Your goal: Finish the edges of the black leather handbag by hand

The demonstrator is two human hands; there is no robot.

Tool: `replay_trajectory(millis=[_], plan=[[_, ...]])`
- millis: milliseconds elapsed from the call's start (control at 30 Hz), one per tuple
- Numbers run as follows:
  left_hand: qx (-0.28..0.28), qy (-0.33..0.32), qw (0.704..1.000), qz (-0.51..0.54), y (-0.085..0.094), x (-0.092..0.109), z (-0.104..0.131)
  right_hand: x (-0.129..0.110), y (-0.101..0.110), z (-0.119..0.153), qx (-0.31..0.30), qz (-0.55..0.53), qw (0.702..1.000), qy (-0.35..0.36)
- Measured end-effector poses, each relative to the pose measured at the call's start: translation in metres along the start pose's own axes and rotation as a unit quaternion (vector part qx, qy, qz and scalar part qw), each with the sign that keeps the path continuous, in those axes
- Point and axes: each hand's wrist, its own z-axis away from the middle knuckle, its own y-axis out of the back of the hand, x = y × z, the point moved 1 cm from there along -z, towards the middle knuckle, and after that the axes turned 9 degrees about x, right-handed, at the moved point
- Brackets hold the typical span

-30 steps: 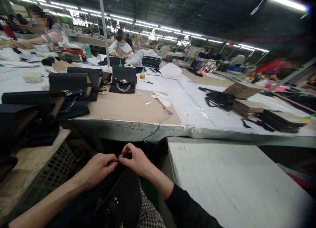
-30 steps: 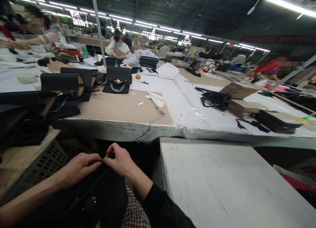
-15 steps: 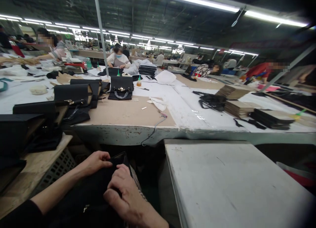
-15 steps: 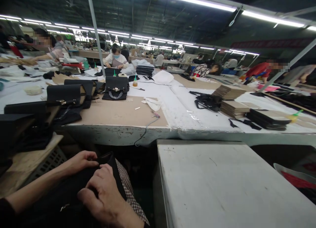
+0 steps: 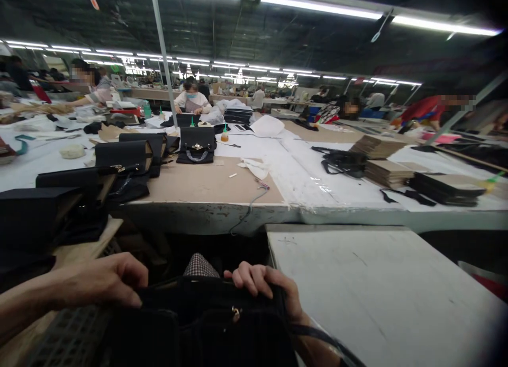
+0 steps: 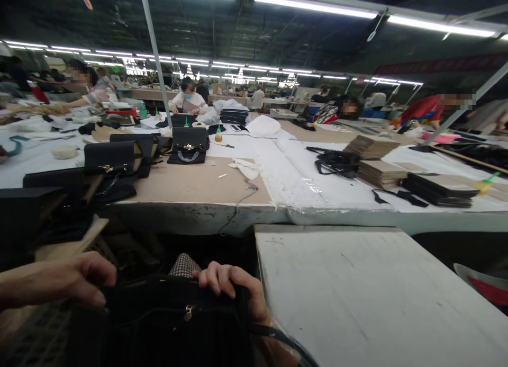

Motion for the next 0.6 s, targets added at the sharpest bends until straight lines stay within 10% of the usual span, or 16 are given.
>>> replay_trajectory(millis=[267, 600], plan=[[-0.003, 0.005, 1.000, 0.029, -0.006, -0.002, -0.035, -0.044, -0.014, 0.008, 0.065, 0.251, 0.944, -0.206], [-0.047, -0.070, 0.995, -0.060, 0.008, -0.022, -0.066, -0.005, 0.020, 0.014, 0.163, 0.249, 0.918, -0.262]])
